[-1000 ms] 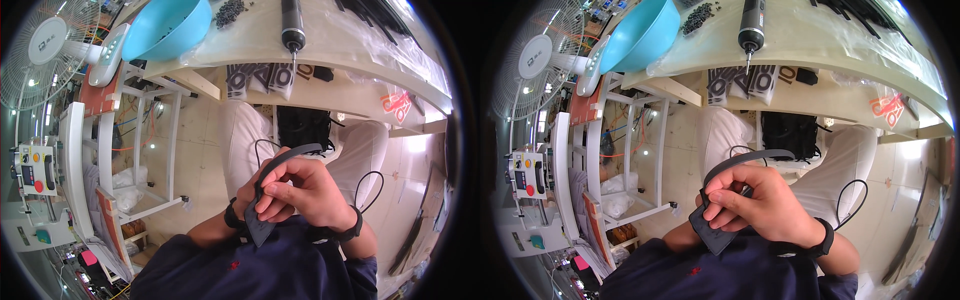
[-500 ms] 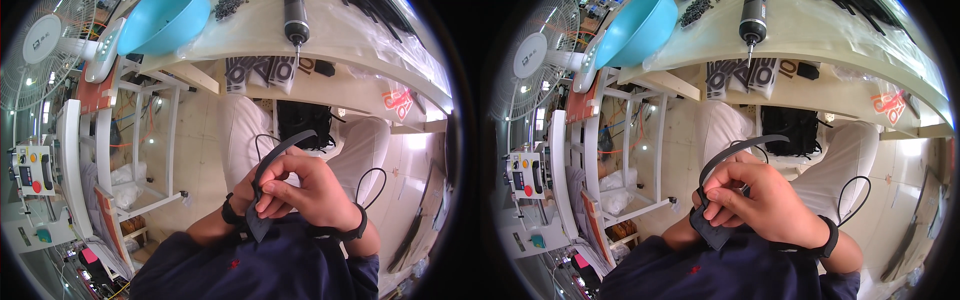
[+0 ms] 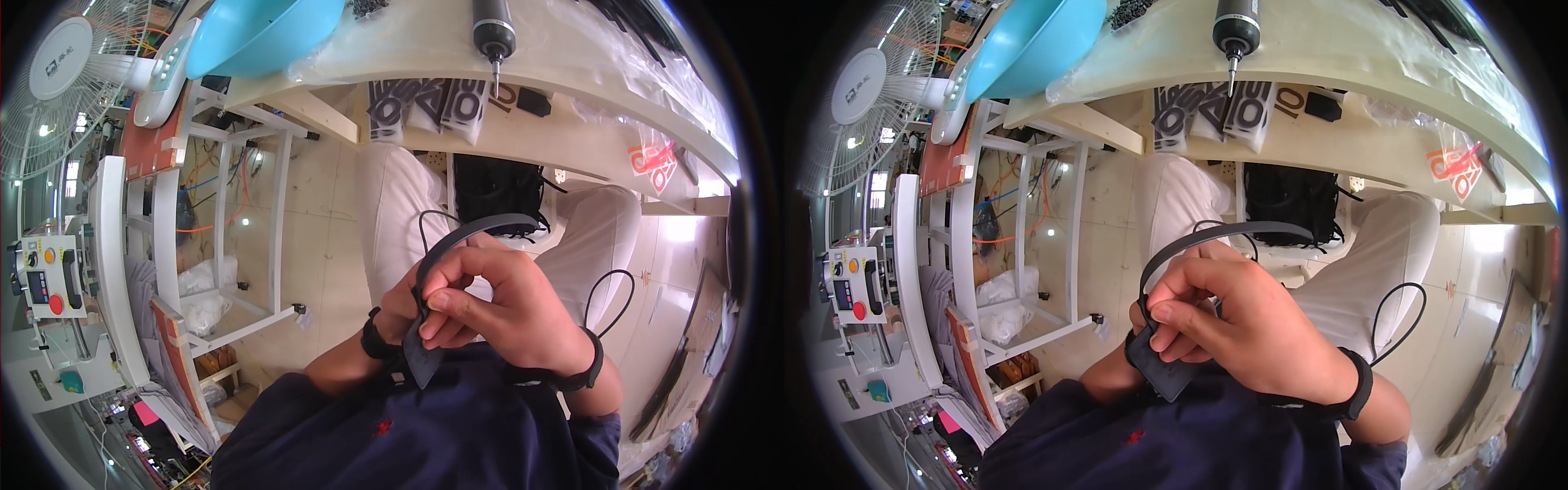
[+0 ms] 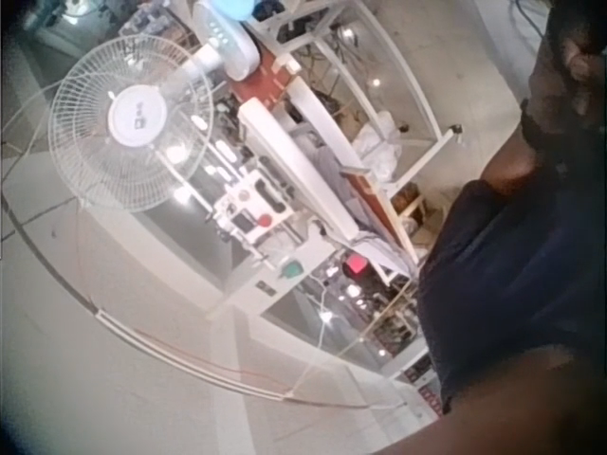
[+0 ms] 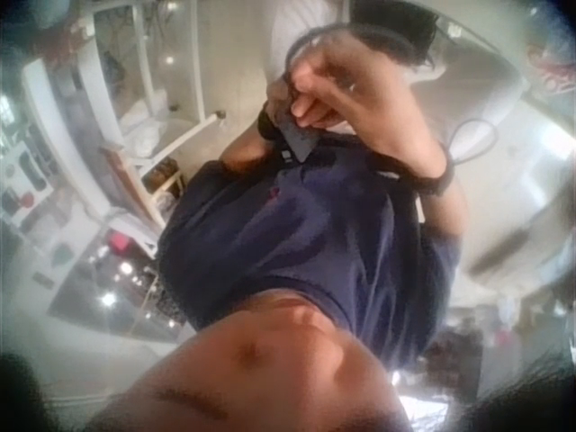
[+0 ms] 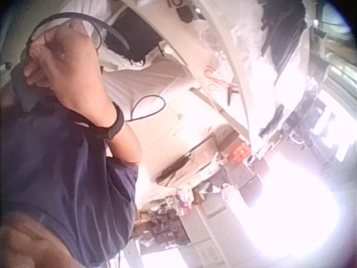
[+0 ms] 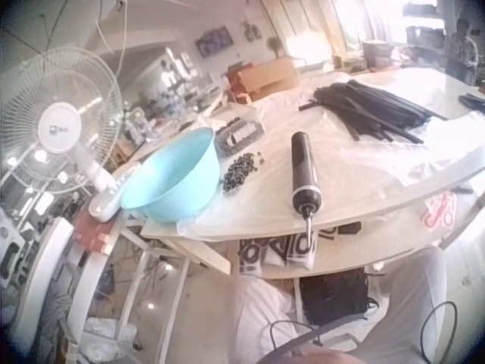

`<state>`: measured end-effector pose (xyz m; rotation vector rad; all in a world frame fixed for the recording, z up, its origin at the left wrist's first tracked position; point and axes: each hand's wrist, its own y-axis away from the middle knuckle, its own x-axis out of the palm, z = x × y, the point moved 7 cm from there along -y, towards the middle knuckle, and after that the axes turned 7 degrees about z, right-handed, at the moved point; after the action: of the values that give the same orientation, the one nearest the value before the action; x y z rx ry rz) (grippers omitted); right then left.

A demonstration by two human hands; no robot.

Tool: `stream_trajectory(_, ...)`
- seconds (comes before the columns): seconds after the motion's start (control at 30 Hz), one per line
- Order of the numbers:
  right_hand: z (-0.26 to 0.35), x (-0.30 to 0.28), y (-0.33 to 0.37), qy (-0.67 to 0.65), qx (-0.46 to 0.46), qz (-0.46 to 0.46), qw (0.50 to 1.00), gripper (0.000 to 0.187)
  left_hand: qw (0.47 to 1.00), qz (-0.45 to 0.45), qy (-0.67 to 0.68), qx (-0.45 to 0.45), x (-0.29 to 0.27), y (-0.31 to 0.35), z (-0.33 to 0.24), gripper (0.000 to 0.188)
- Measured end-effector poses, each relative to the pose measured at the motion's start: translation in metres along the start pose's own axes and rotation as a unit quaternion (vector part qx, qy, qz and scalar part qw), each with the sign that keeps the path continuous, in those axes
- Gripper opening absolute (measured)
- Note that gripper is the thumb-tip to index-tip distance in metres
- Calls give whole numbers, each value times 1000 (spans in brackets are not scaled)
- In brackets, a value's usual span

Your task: Assembling small plastic and rubber components using an electric screwdriver.

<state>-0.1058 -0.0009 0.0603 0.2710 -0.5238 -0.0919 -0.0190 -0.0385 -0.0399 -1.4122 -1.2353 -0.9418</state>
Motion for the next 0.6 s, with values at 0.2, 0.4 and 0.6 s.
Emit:
stream_trajectory(0.2,-3,3,-1,-14,-4,-8,1000,7,997,41,44,47,-16,5,6,48)
stream_trajectory(0.4,7,6,1,60,-38,4,997,8,999,14,26,31,-24,11,6,52)
stream_trajectory(0.6,1,8,0,22,-62,22,998,9,999,8,25,25,-29,12,10,56)
